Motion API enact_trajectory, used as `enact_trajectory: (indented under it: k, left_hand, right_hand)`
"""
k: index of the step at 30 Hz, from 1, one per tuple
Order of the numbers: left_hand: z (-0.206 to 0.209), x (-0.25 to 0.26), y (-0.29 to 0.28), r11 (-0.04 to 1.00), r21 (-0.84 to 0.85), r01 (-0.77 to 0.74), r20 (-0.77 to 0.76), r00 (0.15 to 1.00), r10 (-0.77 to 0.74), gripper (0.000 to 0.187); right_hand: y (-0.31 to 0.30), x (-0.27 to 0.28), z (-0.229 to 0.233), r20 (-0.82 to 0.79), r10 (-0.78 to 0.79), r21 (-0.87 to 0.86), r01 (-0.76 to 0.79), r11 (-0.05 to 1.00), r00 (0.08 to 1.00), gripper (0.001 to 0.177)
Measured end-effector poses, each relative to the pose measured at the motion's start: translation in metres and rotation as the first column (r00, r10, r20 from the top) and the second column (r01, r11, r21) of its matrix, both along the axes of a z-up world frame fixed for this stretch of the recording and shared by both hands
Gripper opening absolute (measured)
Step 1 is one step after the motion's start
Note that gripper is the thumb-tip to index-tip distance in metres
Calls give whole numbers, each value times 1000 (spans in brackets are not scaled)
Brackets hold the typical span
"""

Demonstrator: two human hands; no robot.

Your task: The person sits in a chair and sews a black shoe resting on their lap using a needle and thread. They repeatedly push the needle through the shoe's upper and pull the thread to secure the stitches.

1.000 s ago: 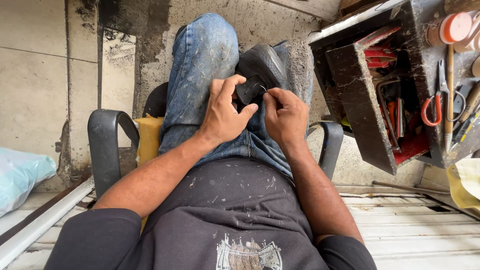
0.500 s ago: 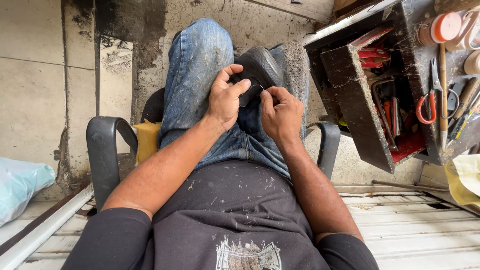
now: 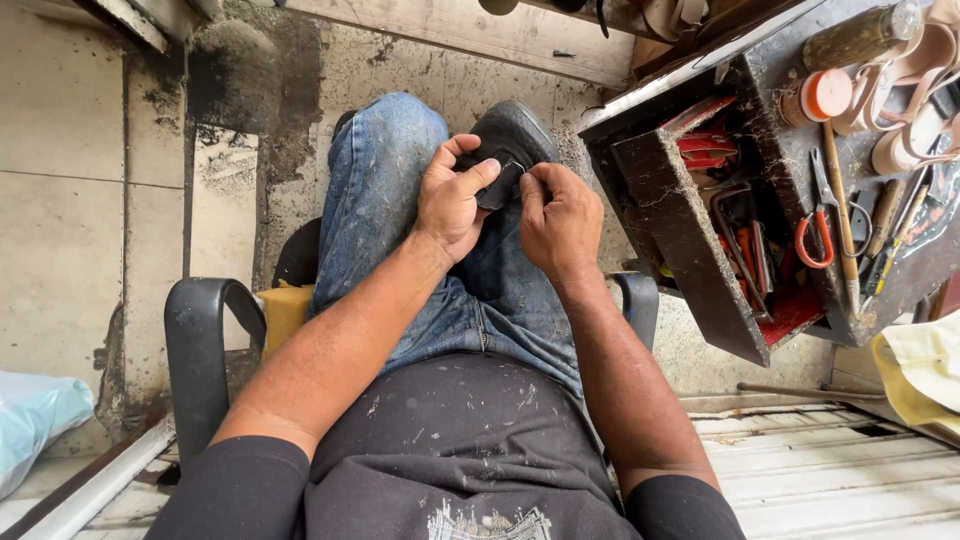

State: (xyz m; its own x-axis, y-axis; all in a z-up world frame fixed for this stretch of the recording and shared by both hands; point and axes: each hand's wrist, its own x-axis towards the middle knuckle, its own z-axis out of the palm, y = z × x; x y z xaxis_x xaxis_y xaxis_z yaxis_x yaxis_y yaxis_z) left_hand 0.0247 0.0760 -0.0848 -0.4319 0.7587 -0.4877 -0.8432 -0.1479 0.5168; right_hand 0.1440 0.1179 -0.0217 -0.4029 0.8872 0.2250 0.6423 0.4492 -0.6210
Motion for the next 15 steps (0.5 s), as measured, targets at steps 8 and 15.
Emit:
enact_trajectory:
  k: [8,15]
  left_hand:
    - [3,3,-2,1000,14,-26,-22,999,26,42]
    - [3,7,0,999,-19,-38,-44,998,37,43]
  right_hand:
    - [-2,-4,4,150,34,134,-54,989,988,13]
    - [-2,-3,8,333,57,178,-122,976,941,14]
